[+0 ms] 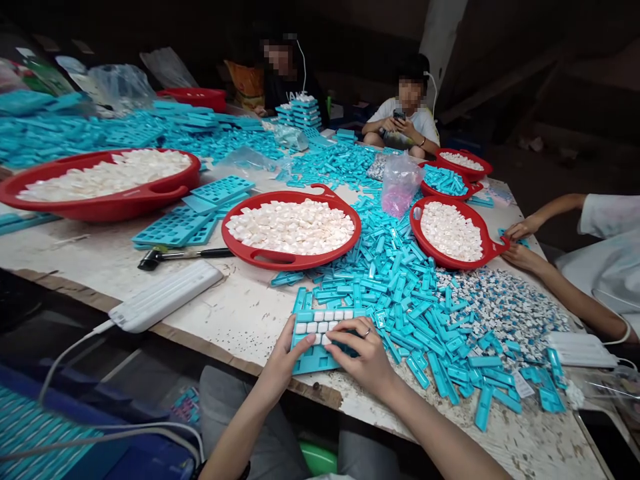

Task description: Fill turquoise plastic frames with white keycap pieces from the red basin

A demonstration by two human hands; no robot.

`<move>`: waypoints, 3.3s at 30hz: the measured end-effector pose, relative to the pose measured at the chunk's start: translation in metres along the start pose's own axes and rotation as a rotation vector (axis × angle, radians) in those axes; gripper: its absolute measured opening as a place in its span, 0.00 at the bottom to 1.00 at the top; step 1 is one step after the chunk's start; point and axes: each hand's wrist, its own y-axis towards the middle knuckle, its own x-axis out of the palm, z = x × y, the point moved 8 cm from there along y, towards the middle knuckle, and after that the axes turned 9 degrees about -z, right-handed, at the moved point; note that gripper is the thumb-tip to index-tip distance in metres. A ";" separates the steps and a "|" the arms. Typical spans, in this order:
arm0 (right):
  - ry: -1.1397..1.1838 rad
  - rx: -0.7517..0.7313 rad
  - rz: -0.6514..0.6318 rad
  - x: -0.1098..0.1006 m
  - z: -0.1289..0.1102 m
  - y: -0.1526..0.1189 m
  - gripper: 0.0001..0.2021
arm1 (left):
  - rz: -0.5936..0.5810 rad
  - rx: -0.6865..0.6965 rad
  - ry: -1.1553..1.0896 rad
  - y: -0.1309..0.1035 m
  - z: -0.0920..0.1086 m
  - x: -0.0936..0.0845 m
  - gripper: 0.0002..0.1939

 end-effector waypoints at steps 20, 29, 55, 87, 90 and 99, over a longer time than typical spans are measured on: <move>-0.105 -0.068 -0.068 0.004 -0.007 0.001 0.09 | -0.008 0.032 0.042 -0.006 0.016 0.006 0.32; -0.078 0.331 0.122 -0.006 0.022 -0.011 0.45 | 0.054 0.046 0.054 -0.011 0.009 0.000 0.35; 0.357 0.584 0.083 0.005 0.028 -0.013 0.38 | -0.053 0.148 -0.012 -0.019 0.010 0.005 0.29; 0.459 0.715 0.019 0.006 0.038 -0.010 0.32 | -0.089 0.082 -0.028 -0.014 0.019 0.018 0.28; 0.475 0.708 -0.007 0.008 0.040 -0.009 0.33 | -0.096 0.094 -0.005 -0.013 0.017 0.015 0.29; 0.487 0.707 -0.032 0.010 0.040 -0.011 0.33 | -0.085 0.111 0.024 -0.013 0.015 0.010 0.26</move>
